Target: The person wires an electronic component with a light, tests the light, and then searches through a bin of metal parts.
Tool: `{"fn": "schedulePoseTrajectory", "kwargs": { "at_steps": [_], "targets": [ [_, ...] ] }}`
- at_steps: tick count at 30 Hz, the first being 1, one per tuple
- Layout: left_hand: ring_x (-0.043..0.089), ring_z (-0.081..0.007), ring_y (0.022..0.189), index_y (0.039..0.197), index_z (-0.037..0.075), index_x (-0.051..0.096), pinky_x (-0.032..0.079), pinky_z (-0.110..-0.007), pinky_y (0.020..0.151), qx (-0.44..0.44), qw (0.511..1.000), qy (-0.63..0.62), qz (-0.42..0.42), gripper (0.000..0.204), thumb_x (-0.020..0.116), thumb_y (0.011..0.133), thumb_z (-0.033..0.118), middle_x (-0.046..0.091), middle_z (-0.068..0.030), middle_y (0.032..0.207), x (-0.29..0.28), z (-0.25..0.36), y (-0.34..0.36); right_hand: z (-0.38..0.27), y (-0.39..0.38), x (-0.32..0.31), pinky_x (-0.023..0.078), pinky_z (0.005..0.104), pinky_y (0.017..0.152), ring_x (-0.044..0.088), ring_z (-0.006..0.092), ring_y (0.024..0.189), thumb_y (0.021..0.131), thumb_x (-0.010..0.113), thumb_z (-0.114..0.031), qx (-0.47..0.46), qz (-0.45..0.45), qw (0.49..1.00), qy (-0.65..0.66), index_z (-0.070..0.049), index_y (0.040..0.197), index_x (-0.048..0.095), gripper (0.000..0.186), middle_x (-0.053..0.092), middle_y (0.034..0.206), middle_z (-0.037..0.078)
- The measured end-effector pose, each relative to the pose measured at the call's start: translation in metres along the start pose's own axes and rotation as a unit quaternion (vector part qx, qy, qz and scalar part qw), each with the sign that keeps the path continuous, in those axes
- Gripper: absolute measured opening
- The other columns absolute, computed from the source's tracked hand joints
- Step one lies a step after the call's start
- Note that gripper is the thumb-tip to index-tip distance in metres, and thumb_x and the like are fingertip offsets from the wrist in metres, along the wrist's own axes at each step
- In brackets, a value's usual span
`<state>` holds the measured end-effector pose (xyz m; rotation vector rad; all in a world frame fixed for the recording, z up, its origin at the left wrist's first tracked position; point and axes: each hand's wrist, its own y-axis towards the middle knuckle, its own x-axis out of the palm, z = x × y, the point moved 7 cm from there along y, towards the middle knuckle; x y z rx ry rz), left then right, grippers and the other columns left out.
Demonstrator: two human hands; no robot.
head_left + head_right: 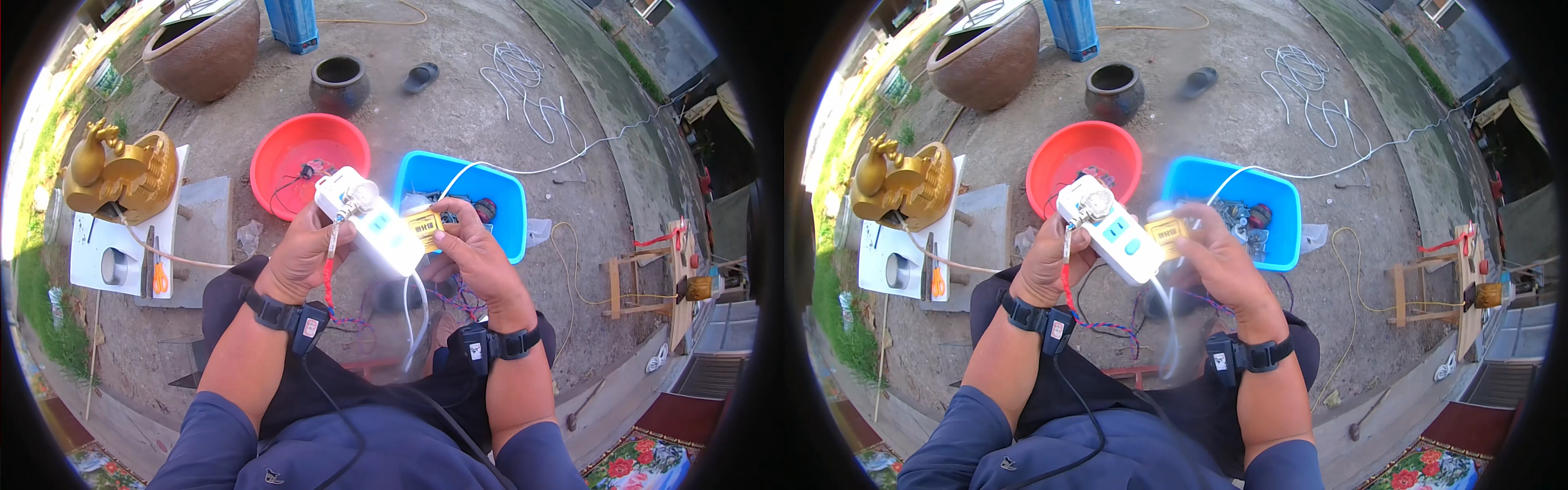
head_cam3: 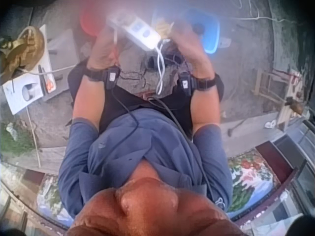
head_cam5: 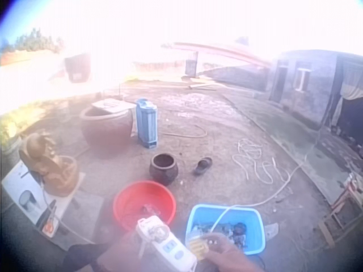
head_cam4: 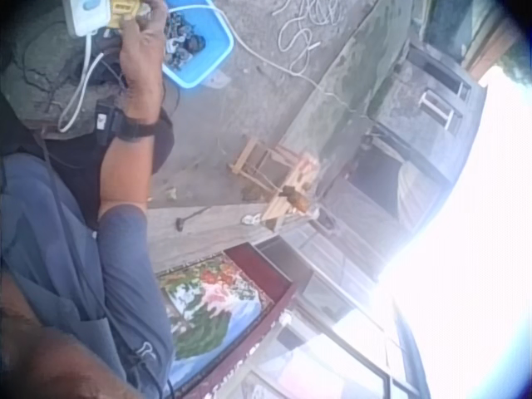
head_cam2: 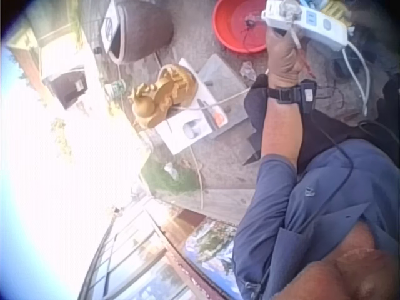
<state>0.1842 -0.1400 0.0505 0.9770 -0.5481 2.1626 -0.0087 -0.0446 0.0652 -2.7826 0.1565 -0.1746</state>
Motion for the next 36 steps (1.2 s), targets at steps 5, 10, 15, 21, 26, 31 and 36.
{"fn": "schedulePoseTrajectory", "kwargs": {
  "at_steps": [5, 10, 15, 21, 26, 31, 36],
  "targets": [
    [0.062, -0.0221, 0.126, 0.144, 0.003, 0.05, 0.048, -0.037, 0.11, -0.003, 1.0, 0.01, 0.002, 0.064, 0.078, 0.087, 0.003, 0.063, -0.0081, 0.134, -0.002, -0.004, 0.002, 0.009, 0.005, 0.0, 0.06, 0.0289, 0.068, 0.07, 0.0148, 0.087, 0.102, 0.058, -0.011, -0.052, -0.021, 0.998, -0.007, -0.015, 0.142, 0.046, 0.042, 0.067, 0.114, 0.012],
    [0.062, -0.0219, 0.125, 0.144, 0.003, 0.05, 0.049, -0.038, 0.109, -0.002, 1.0, 0.02, -0.004, 0.063, 0.077, 0.088, 0.004, 0.064, -0.0083, 0.133, -0.001, -0.002, 0.0, 0.011, 0.007, 0.003, 0.058, 0.0259, 0.058, 0.072, 0.0151, 0.078, 0.105, 0.056, -0.01, -0.054, -0.035, 0.998, 0.01, -0.013, 0.131, 0.044, 0.029, 0.07, 0.112, 0.015],
    [0.063, -0.0222, 0.124, 0.144, 0.003, 0.049, 0.05, -0.038, 0.108, -0.007, 1.0, 0.013, -0.014, 0.064, 0.077, 0.087, 0.004, 0.064, -0.0085, 0.132, 0.002, -0.002, 0.001, 0.005, 0.005, 0.005, 0.053, 0.0253, 0.05, 0.069, 0.0151, 0.062, 0.104, 0.058, -0.013, -0.039, -0.039, 0.998, 0.01, -0.011, 0.127, 0.042, 0.028, 0.07, 0.106, 0.016],
    [0.063, -0.0226, 0.124, 0.144, 0.003, 0.048, 0.049, -0.038, 0.109, -0.015, 1.0, 0.005, -0.007, 0.064, 0.077, 0.087, 0.003, 0.064, -0.0091, 0.131, -0.003, -0.002, 0.0, 0.005, 0.005, 0.005, 0.05, 0.0253, 0.047, 0.066, 0.0145, 0.058, 0.101, 0.062, -0.016, -0.017, -0.021, 0.999, 0.028, -0.011, 0.127, 0.043, 0.032, 0.069, 0.101, 0.013],
    [0.064, -0.0215, 0.122, 0.144, 0.002, 0.048, 0.05, -0.037, 0.108, -0.003, 1.0, -0.003, -0.001, 0.063, 0.076, 0.087, 0.002, 0.064, -0.008, 0.131, -0.002, 0.002, -0.001, 0.011, 0.008, 0.0, 0.047, 0.0233, 0.043, 0.066, 0.0154, 0.053, 0.101, 0.064, -0.014, 0.0, -0.01, 1.0, 0.022, -0.011, 0.12, 0.041, 0.03, 0.069, 0.097, 0.012],
    [0.064, -0.0207, 0.122, 0.144, 0.003, 0.048, 0.05, -0.037, 0.107, -0.008, 1.0, -0.001, -0.002, 0.063, 0.075, 0.087, 0.001, 0.064, -0.0075, 0.131, -0.002, 0.001, -0.001, 0.018, 0.013, -0.011, 0.045, 0.0208, 0.041, 0.068, 0.0147, 0.055, 0.099, 0.068, -0.012, -0.025, 0.037, 0.998, 0.043, -0.011, 0.107, 0.047, 0.023, 0.069, 0.091, 0.009],
    [0.064, -0.0197, 0.121, 0.144, 0.003, 0.049, 0.051, -0.036, 0.106, -0.01, 1.0, -0.002, -0.004, 0.062, 0.075, 0.087, 0.001, 0.064, -0.0072, 0.13, -0.001, 0.001, -0.001, 0.019, 0.013, -0.011, 0.046, 0.0224, 0.05, 0.068, 0.0136, 0.059, 0.096, 0.068, -0.014, -0.029, 0.062, 0.995, 0.066, -0.005, 0.109, 0.059, 0.018, 0.07, 0.089, 0.007]
  ]
}}
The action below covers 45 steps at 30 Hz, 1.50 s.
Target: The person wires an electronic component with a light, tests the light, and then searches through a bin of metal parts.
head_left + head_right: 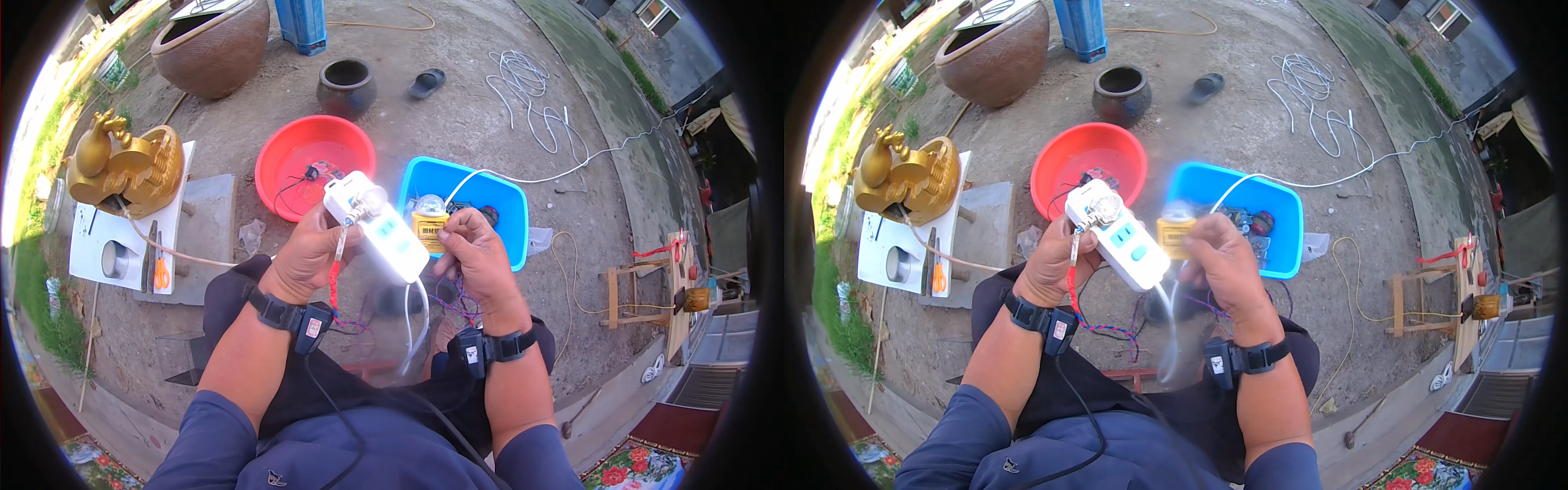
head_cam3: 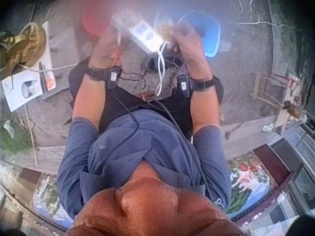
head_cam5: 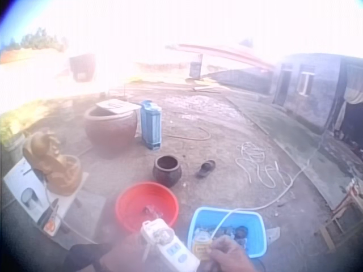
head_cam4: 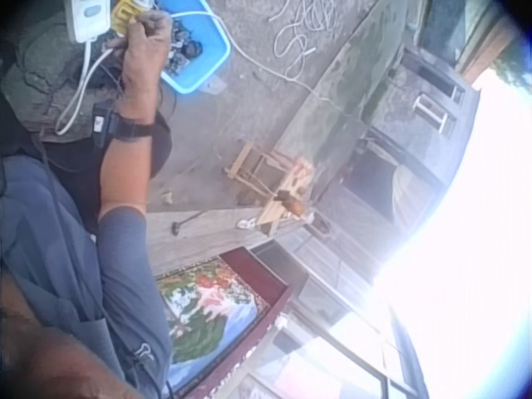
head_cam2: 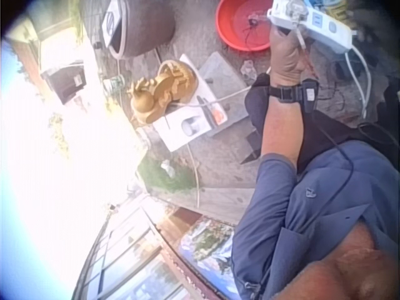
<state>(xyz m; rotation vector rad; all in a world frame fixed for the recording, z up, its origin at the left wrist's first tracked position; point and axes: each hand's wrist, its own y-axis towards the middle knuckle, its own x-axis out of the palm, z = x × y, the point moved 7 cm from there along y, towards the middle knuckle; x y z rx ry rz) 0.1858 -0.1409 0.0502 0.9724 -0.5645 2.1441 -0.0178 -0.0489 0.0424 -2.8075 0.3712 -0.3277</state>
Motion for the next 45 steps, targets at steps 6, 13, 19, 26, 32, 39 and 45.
{"fn": "schedulePoseTrajectory", "kwargs": {
  "at_steps": [6, 13, 19, 26, 32, 39, 45],
  "targets": [
    [0.064, -0.0195, 0.121, 0.143, 0.003, 0.049, 0.05, -0.037, 0.106, 0.011, 1.0, 0.028, -0.003, 0.062, 0.076, 0.087, 0.002, 0.064, -0.007, 0.13, 0.001, 0.0, 0.002, 0.009, 0.001, 0.012, 0.058, 0.0251, 0.063, 0.073, 0.0161, 0.077, 0.102, 0.062, -0.009, -0.002, -0.011, 1.0, -0.027, -0.003, 0.12, 0.066, 0.02, 0.073, 0.101, 0.011],
    [0.062, -0.0231, 0.124, 0.146, 0.004, 0.045, 0.049, -0.041, 0.107, 0.006, 0.998, 0.066, -0.011, 0.068, 0.078, 0.086, 0.004, 0.062, -0.0105, 0.132, 0.006, -0.005, 0.004, 0.019, -0.009, 0.025, 0.058, 0.0315, 0.083, 0.071, 0.0203, 0.1, 0.099, 0.068, -0.033, 0.058, -0.071, 0.994, 0.058, 0.008, 0.135, 0.059, 0.054, 0.07, 0.118, 0.014],
    [0.065, -0.0193, 0.118, 0.138, 0.001, 0.054, 0.051, -0.034, 0.103, -0.002, 0.997, 0.075, 0.0, 0.069, 0.086, 0.078, 0.003, 0.067, -0.0076, 0.127, 0.001, -0.011, 0.004, 0.017, -0.014, 0.038, 0.052, 0.0253, 0.084, 0.067, 0.0127, 0.099, 0.095, 0.072, -0.027, 0.086, -0.132, 0.985, 0.073, 0.005, 0.132, 0.063, 0.05, 0.071, 0.115, 0.009],
    [0.064, -0.0205, 0.12, 0.141, 0.002, 0.05, 0.051, -0.036, 0.105, 0.003, 0.994, 0.108, -0.024, 0.074, 0.087, 0.077, 0.003, 0.065, -0.0092, 0.129, 0.004, -0.003, 0.003, 0.016, -0.016, 0.05, 0.052, 0.0277, 0.091, 0.068, 0.0166, 0.105, 0.092, 0.072, -0.017, 0.102, -0.16, 0.974, 0.125, 0.008, 0.134, 0.06, 0.051, 0.071, 0.12, 0.011],
    [0.061, -0.0173, 0.122, 0.141, 0.002, 0.049, 0.048, -0.035, 0.105, 0.014, 0.99, 0.129, -0.061, 0.071, 0.086, 0.081, 0.011, 0.065, -0.0074, 0.129, 0.022, 0.002, 0.0, 0.004, -0.024, 0.048, 0.063, 0.0389, 0.083, 0.074, 0.0285, 0.098, 0.09, 0.073, -0.017, 0.081, -0.134, 0.981, 0.114, 0.011, 0.134, 0.056, 0.056, 0.071, 0.116, 0.02],
    [0.061, -0.0189, 0.124, 0.145, 0.002, 0.047, 0.047, -0.036, 0.108, 0.016, 0.988, 0.133, -0.081, 0.072, 0.085, 0.085, 0.013, 0.063, -0.0084, 0.134, 0.021, 0.006, -0.003, 0.011, -0.019, 0.043, 0.062, 0.0316, 0.061, 0.075, 0.0267, 0.078, 0.084, 0.081, -0.032, 0.052, -0.119, 0.987, 0.095, 0.006, 0.135, 0.053, 0.07, 0.071, 0.105, 0.016],
    [0.056, -0.0216, 0.13, 0.15, -0.003, 0.042, 0.046, -0.038, 0.111, 0.094, 0.982, 0.148, -0.077, 0.07, 0.078, 0.091, 0.01, 0.058, -0.0138, 0.138, 0.001, 0.022, 0.004, 0.002, -0.021, 0.032, 0.062, 0.0321, 0.059, 0.075, 0.027, 0.075, 0.081, 0.084, -0.036, 0.01, -0.095, 0.991, 0.095, 0.005, 0.14, 0.047, 0.081, 0.071, 0.106, 0.016]
  ]
}}
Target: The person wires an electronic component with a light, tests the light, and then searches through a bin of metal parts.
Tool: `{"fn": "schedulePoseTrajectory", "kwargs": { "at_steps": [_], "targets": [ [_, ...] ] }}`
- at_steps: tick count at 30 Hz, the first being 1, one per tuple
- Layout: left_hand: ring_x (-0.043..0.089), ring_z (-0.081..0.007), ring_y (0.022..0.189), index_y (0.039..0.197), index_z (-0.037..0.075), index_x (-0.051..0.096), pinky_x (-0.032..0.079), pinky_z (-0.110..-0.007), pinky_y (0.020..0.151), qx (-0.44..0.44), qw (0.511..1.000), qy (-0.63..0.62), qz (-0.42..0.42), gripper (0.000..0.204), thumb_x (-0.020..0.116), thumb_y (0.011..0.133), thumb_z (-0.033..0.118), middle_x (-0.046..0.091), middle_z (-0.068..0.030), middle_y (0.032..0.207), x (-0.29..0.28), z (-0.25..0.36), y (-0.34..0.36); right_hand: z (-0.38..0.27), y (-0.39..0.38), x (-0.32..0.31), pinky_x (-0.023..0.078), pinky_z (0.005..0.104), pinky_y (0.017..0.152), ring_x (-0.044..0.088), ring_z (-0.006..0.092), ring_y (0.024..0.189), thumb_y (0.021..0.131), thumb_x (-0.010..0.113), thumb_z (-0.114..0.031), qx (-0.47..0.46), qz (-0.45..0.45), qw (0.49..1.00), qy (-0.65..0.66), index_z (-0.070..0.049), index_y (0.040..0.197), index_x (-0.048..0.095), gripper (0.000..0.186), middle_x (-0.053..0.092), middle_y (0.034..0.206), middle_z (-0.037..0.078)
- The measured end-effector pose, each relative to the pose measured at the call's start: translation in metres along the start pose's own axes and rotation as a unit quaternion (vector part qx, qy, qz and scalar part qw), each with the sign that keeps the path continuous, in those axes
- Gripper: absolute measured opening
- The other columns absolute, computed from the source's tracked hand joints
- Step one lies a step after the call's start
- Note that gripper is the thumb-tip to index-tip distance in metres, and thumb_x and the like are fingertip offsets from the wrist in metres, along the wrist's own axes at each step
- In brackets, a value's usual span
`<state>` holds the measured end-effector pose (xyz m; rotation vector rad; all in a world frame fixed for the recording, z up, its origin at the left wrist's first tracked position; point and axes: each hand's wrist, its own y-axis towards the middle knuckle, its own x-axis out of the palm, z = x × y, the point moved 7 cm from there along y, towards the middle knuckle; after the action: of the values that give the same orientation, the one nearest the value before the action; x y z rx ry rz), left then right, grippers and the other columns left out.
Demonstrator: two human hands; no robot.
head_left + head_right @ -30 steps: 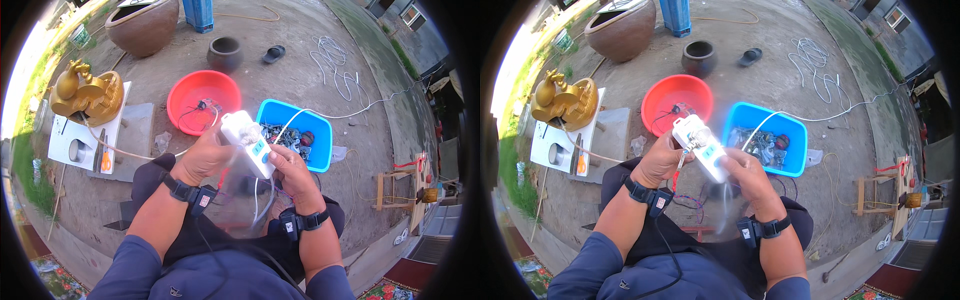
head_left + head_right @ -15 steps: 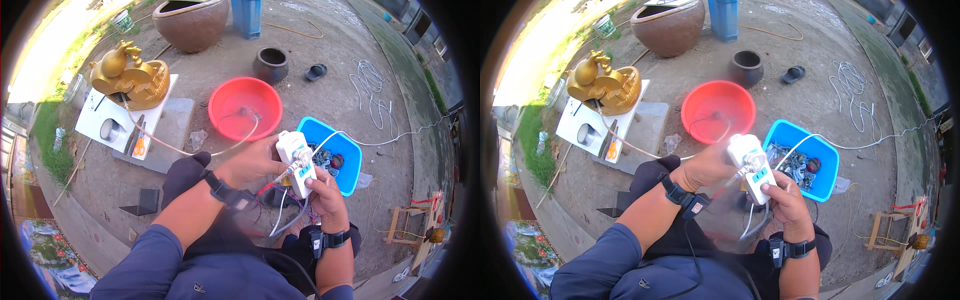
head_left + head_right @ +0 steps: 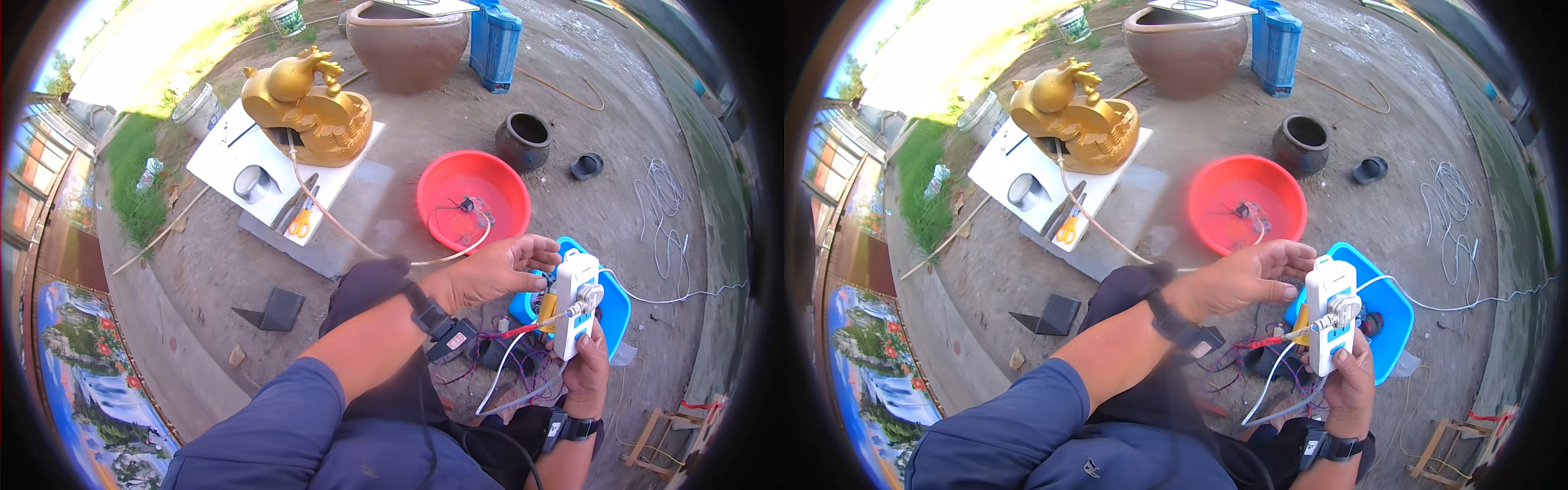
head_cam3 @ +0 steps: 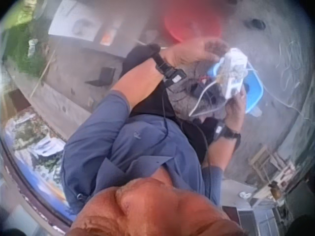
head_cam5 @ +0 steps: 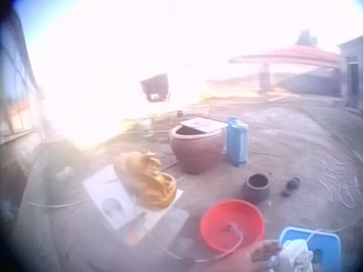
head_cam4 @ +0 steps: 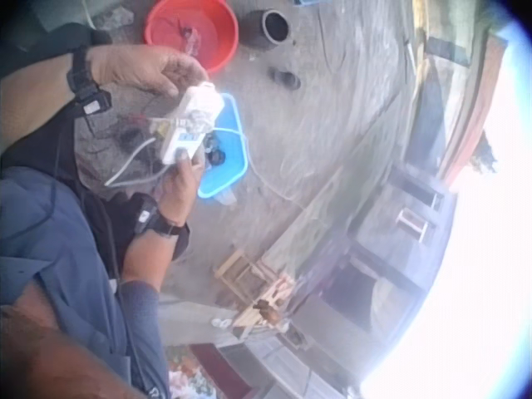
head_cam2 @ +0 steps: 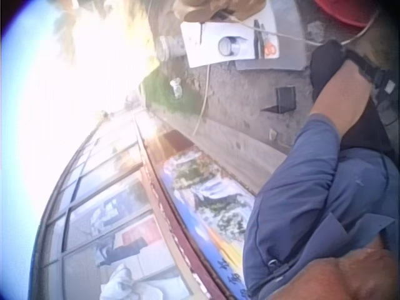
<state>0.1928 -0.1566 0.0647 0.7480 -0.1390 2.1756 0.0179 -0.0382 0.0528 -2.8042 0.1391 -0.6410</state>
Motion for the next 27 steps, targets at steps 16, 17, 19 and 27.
{"fn": "schedulePoseTrajectory", "kwargs": {
  "at_steps": [16, 17, 19, 27],
  "targets": [
    [0.068, -0.0121, 0.102, 0.135, 0.0, 0.055, 0.057, -0.029, 0.084, -0.097, 0.982, 0.111, 0.117, 0.043, 0.071, 0.097, 0.012, 0.069, -0.0059, 0.119, -0.033, 0.044, -0.024, -0.005, 0.009, 0.017, 0.064, 0.0351, 0.063, 0.075, 0.0283, 0.074, 0.073, 0.089, -0.035, -0.029, -0.05, 0.998, 0.016, 0.007, 0.136, 0.05, 0.085, 0.072, 0.1, 0.016],
    [0.068, -0.0125, 0.104, 0.135, -0.001, 0.054, 0.057, -0.03, 0.088, -0.06, 0.985, 0.094, 0.134, 0.043, 0.07, 0.098, 0.012, 0.069, -0.0067, 0.12, -0.041, 0.071, -0.031, -0.009, 0.011, 0.012, 0.064, 0.0342, 0.062, 0.075, 0.0281, 0.074, 0.074, 0.089, -0.037, -0.039, -0.039, 0.998, 0.014, 0.007, 0.137, 0.049, 0.086, 0.071, 0.101, 0.016],
    [0.068, -0.0142, 0.108, 0.135, -0.002, 0.054, 0.057, -0.033, 0.095, 0.015, 0.975, 0.108, 0.195, 0.041, 0.068, 0.099, 0.013, 0.068, -0.0084, 0.12, -0.061, 0.136, -0.063, -0.012, 0.014, 0.002, 0.063, 0.0319, 0.061, 0.075, 0.0265, 0.075, 0.075, 0.088, -0.04, -0.058, -0.03, 0.998, -0.002, 0.006, 0.138, 0.048, 0.088, 0.07, 0.109, 0.017],
    [0.069, -0.0237, 0.113, 0.128, -0.001, 0.057, 0.058, -0.039, 0.099, 0.192, 0.805, 0.15, 0.54, 0.032, 0.062, 0.104, 0.02, 0.067, -0.0147, 0.126, -0.235, 0.3, -0.34, 0.004, 0.035, -0.019, 0.062, 0.0307, 0.061, 0.075, 0.0257, 0.077, 0.081, 0.086, -0.037, -0.05, 0.017, 0.999, 0.001, 0.005, 0.147, 0.04, 0.09, 0.064, 0.131, 0.022]
  ]
}}
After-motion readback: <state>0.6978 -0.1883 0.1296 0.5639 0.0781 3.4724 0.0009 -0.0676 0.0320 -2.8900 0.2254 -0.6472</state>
